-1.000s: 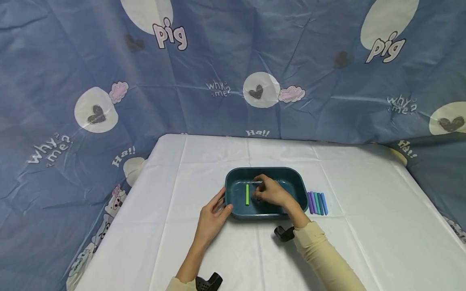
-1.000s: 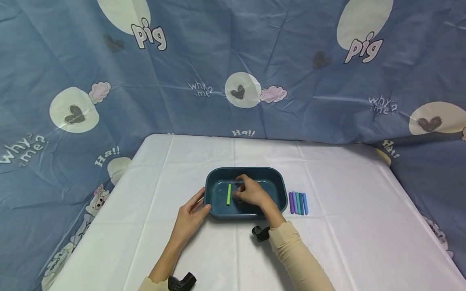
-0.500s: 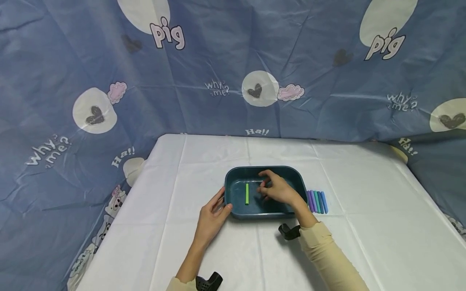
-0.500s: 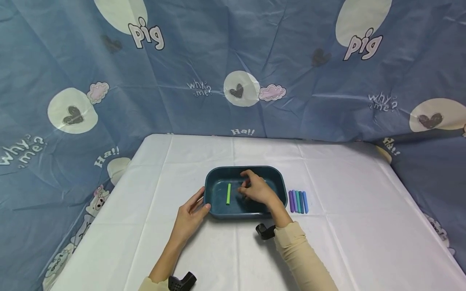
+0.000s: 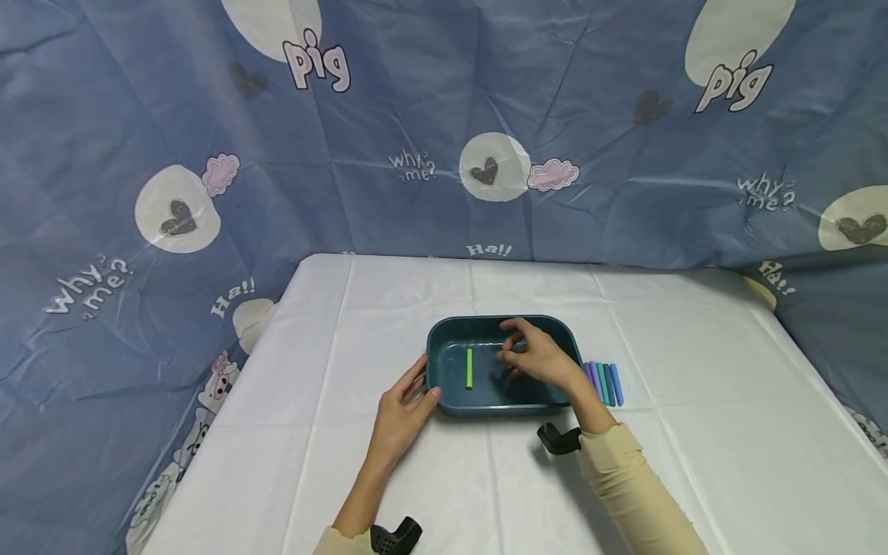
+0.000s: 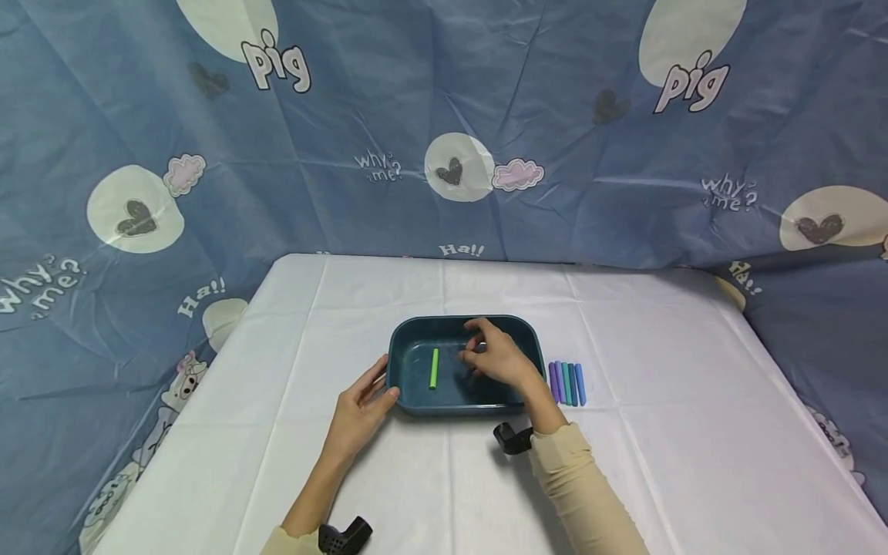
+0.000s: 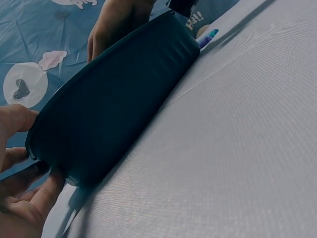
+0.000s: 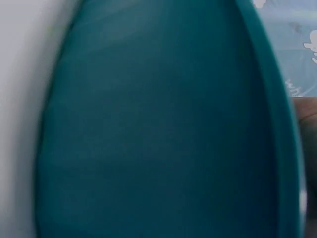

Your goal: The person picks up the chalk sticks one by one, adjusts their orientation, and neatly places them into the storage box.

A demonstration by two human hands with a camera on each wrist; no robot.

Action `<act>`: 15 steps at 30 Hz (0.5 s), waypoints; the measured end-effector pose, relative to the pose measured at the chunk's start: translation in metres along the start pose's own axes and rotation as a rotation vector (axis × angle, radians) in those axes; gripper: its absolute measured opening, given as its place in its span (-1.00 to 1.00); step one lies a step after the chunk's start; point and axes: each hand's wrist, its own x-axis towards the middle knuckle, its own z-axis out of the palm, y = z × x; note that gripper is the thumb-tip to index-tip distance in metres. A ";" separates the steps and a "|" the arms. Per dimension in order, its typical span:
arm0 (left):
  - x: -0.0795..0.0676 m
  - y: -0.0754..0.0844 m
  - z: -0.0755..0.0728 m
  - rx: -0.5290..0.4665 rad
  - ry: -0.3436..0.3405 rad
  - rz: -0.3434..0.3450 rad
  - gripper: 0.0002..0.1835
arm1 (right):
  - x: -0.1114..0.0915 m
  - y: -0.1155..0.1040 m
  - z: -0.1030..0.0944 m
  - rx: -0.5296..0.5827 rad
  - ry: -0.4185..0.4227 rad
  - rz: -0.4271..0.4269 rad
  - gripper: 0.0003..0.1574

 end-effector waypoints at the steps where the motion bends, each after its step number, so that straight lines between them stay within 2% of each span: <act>1: 0.000 0.000 0.000 -0.003 0.001 0.000 -0.36 | -0.001 0.000 -0.001 0.005 0.001 -0.001 -0.36; 15: 0.001 -0.001 -0.002 0.027 -0.002 -0.007 -0.37 | -0.007 0.001 -0.008 -0.011 0.033 0.005 -0.36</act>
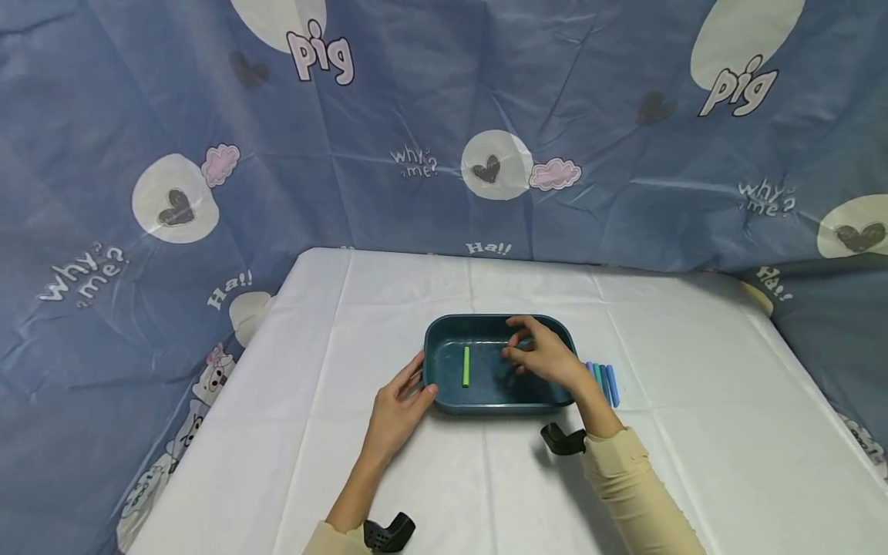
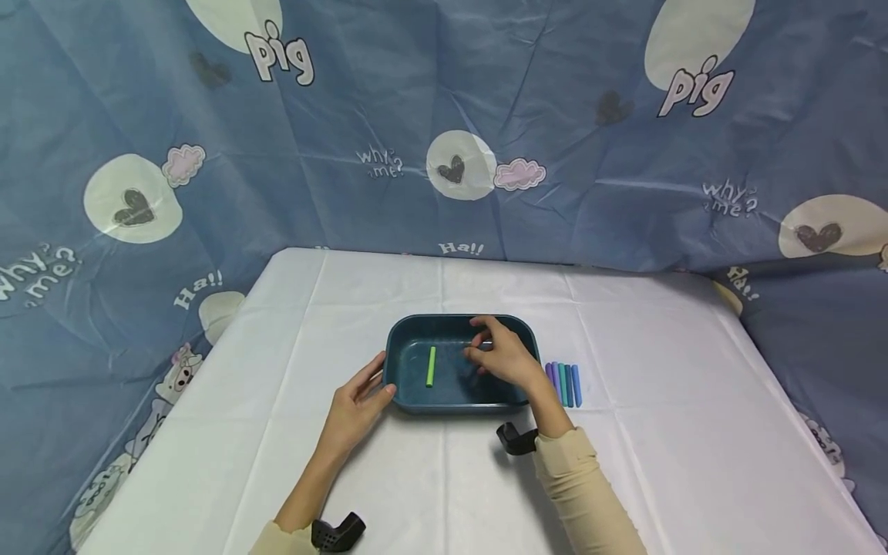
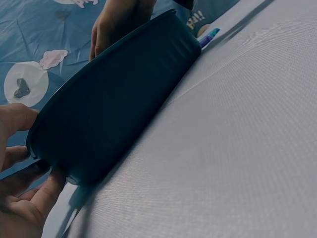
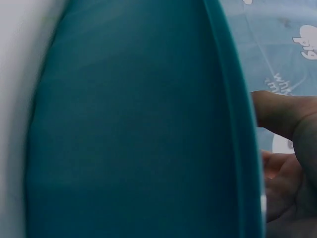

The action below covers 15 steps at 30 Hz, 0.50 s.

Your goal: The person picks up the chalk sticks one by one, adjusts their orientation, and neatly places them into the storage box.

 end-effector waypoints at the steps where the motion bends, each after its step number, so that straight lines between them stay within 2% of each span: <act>1: 0.000 0.000 0.000 0.002 0.000 0.000 -0.37 | 0.000 0.000 0.000 -0.004 0.000 -0.003 -0.35; 11: -0.001 -0.001 0.000 0.001 -0.007 -0.012 -0.36 | -0.012 0.003 -0.010 0.053 0.016 0.003 -0.33; 15: 0.000 -0.001 -0.001 -0.005 -0.004 0.004 -0.37 | -0.013 0.004 -0.012 0.067 0.018 -0.001 -0.33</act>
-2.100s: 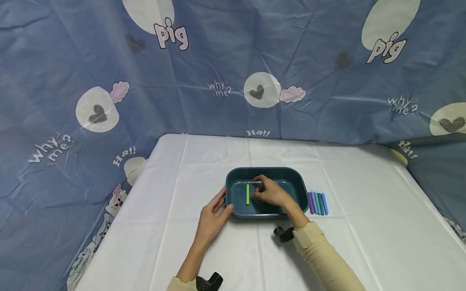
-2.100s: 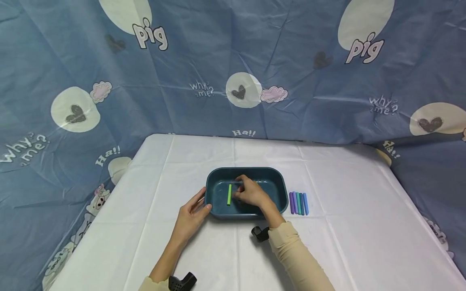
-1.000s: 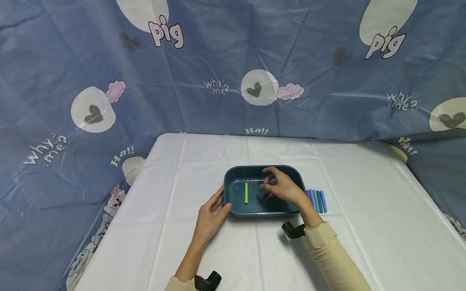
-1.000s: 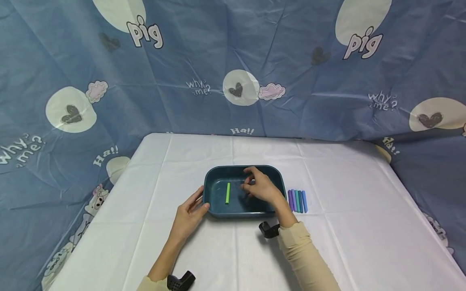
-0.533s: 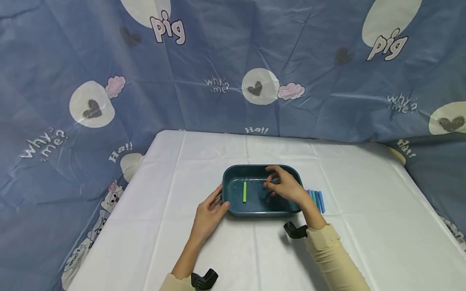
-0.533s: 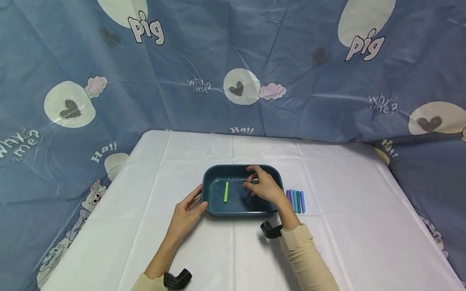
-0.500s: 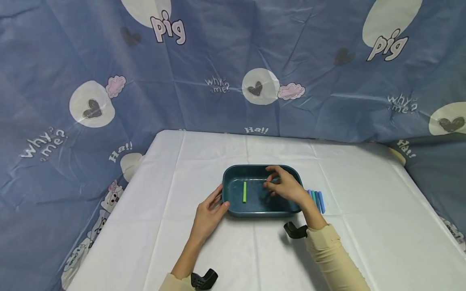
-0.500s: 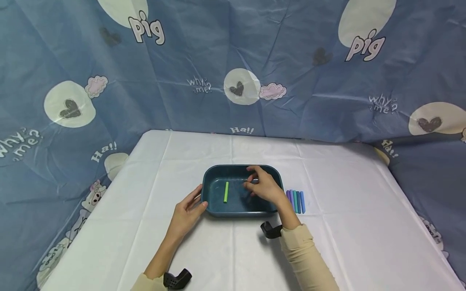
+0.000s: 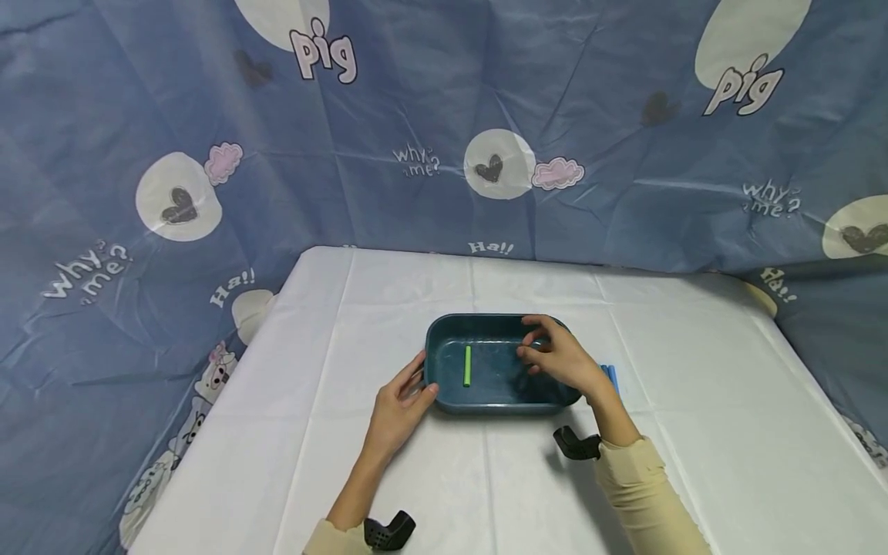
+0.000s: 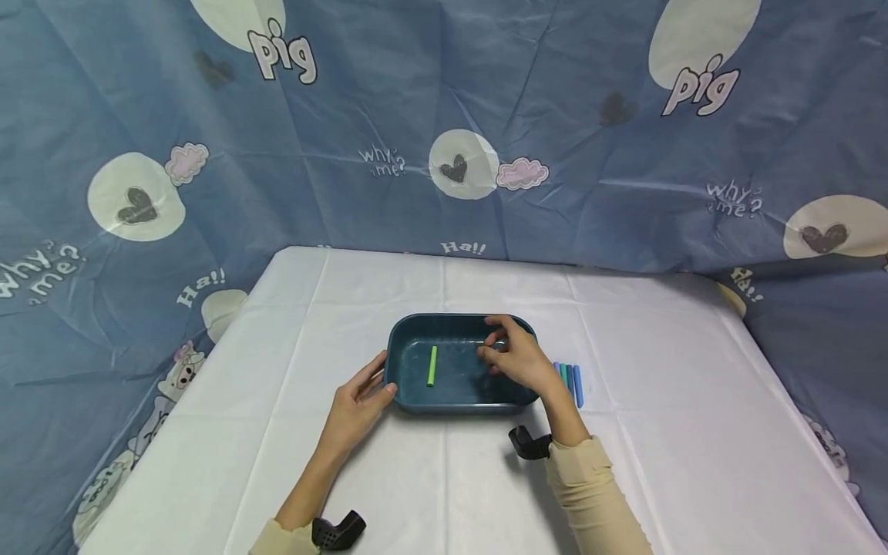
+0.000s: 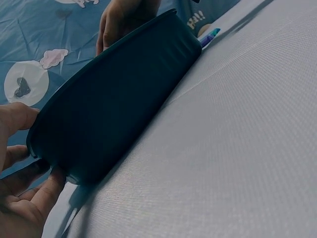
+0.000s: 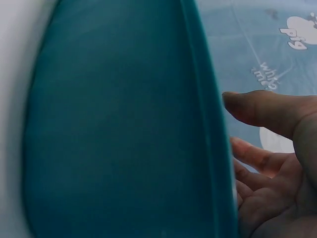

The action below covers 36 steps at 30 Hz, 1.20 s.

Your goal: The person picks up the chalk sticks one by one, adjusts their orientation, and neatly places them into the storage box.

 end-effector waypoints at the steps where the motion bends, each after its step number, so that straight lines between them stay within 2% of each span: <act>1: 0.000 0.000 0.000 -0.002 0.000 0.005 -0.37 | 0.000 0.001 0.000 -0.004 -0.004 -0.005 -0.33; 9: 0.000 0.000 0.000 -0.008 -0.007 -0.001 -0.36 | -0.005 0.003 0.000 0.004 0.007 0.019 -0.35; 15: 0.001 -0.002 0.001 -0.017 -0.013 -0.002 -0.36 | -0.012 0.005 -0.003 -0.011 0.007 0.005 -0.33; 28: 0.002 -0.003 0.001 -0.014 -0.015 -0.008 -0.35 | -0.030 -0.020 -0.008 -0.019 0.030 -0.013 -0.36; 36: 0.001 -0.001 0.002 -0.017 -0.009 -0.008 -0.36 | -0.030 -0.013 -0.012 -0.023 0.033 -0.026 -0.35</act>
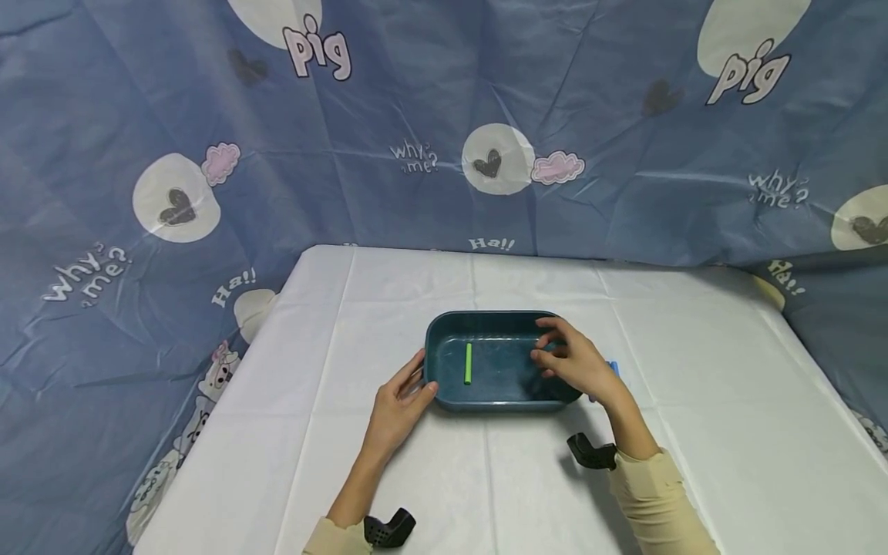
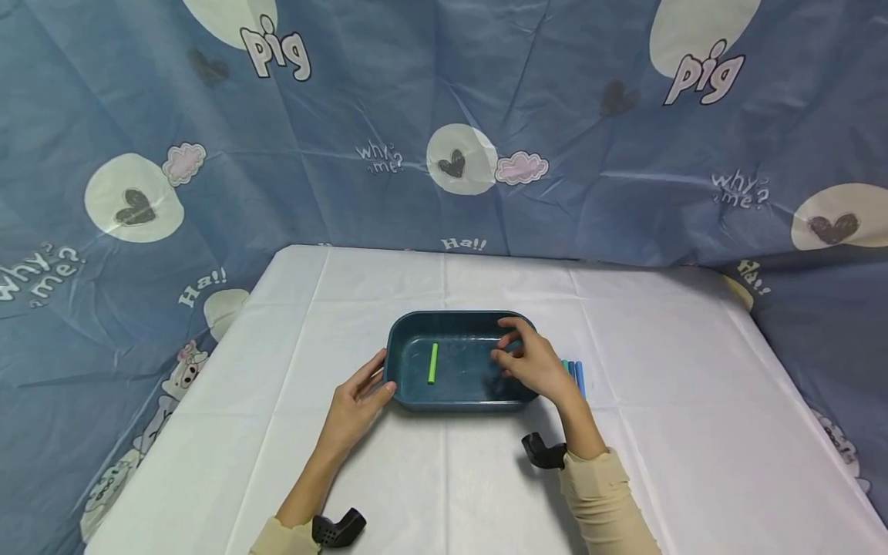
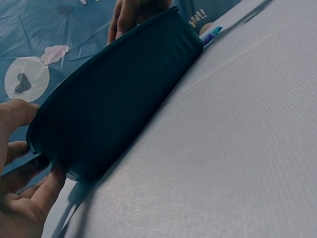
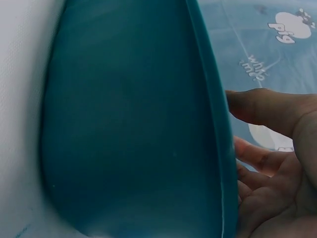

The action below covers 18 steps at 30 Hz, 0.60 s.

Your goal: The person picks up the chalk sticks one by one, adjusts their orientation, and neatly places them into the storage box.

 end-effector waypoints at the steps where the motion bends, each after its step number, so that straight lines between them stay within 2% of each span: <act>1: 0.000 0.000 0.000 0.000 -0.001 0.000 -0.36 | 0.001 0.005 -0.001 0.006 0.001 -0.006 -0.35; 6: 0.000 0.000 0.000 -0.002 -0.008 0.003 -0.36 | 0.007 0.027 -0.005 0.028 0.016 -0.028 -0.32; 18: 0.000 0.000 0.001 0.022 -0.007 -0.002 -0.36 | 0.005 0.029 -0.009 0.007 0.011 -0.040 -0.31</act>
